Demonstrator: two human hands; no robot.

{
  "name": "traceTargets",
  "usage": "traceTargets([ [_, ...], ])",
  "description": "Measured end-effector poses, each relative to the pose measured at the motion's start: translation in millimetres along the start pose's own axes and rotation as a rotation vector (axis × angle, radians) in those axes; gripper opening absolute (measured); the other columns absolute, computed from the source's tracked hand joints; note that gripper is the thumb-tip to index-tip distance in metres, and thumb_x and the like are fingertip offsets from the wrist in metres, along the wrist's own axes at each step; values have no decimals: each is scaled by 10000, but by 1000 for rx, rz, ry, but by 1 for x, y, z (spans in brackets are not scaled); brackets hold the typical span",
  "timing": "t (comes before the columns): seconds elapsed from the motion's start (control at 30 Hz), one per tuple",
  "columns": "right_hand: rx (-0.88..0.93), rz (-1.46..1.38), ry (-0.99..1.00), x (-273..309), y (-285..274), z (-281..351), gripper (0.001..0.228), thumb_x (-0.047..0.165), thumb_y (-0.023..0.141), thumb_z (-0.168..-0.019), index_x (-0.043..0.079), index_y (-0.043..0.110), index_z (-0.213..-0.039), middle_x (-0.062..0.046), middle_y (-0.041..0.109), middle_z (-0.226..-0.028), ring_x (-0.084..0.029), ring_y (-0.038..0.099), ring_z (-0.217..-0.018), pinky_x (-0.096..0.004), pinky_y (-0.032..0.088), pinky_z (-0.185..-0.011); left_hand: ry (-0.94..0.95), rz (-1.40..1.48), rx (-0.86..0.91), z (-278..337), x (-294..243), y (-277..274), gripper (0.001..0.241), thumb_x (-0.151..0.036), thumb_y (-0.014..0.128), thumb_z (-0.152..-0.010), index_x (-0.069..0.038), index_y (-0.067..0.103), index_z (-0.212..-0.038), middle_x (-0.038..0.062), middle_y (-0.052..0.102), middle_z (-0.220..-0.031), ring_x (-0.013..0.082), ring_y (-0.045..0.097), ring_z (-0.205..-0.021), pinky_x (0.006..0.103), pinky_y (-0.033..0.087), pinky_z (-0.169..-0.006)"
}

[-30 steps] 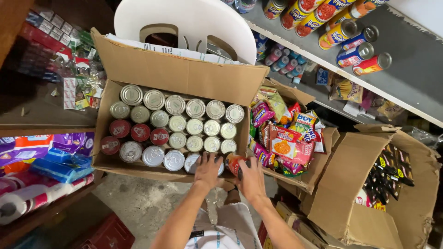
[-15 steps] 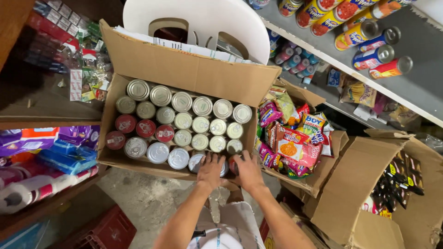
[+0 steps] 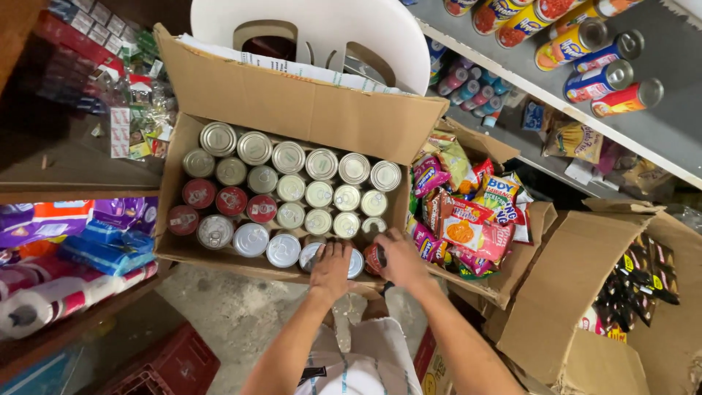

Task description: Organizing and stocking metal grocery shelves with various canned goods and snacks from boxes.

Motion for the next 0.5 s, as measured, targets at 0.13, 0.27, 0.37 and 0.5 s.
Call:
traceTargets([
  [0.13, -31, 46, 5, 11, 19, 6, 787, 20, 897, -559, 127, 605, -1282, -173, 530, -1322, -464, 508, -1183, -509, 462, -1011, -12, 12, -9, -1, 2, 3, 993, -410, 903, -732, -35, 349, -1466, 180, 470, -1456, 336, 386, -1423, 458, 240, -1217],
  [0.27, -36, 91, 31, 9, 33, 14, 798, 39, 876, -627, 139, 532, -1340, -171, 475, -1375, -458, 468, -1246, -515, 476, -1004, -14, 3, 13, 0, -2, 1, 992, -428, 892, -750, -27, 339, -1469, 194, 440, -1482, 340, 364, -1435, 457, 226, -1219],
  [0.37, -44, 195, 5, 8, 50, 27, 766, 45, 836, -708, 128, 482, -1382, -192, 440, -1407, -481, 445, -1255, -537, 483, -971, -18, -9, 47, 0, -1, 8, 995, -445, 883, -767, -18, 325, -1471, 208, 407, -1508, 346, 338, -1452, 459, 214, -1221],
  [0.5, -110, 195, 19, 15, 55, 34, 775, 57, 813, -714, 123, 447, -1393, -184, 414, -1442, -480, 408, -1276, -555, 471, -968, -26, -24, 68, 2, 1, 7, 987, -433, 873, -781, -23, 314, -1483, 200, 405, -1523, 342, 330, -1472, 466, 210, -1234],
])
Point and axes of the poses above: each hand's wrist, its own z-axis away from the middle knuckle, its own y-axis out of the palm, x = y × z, the point moved 7 cm from there along -z, towards the middle knuckle
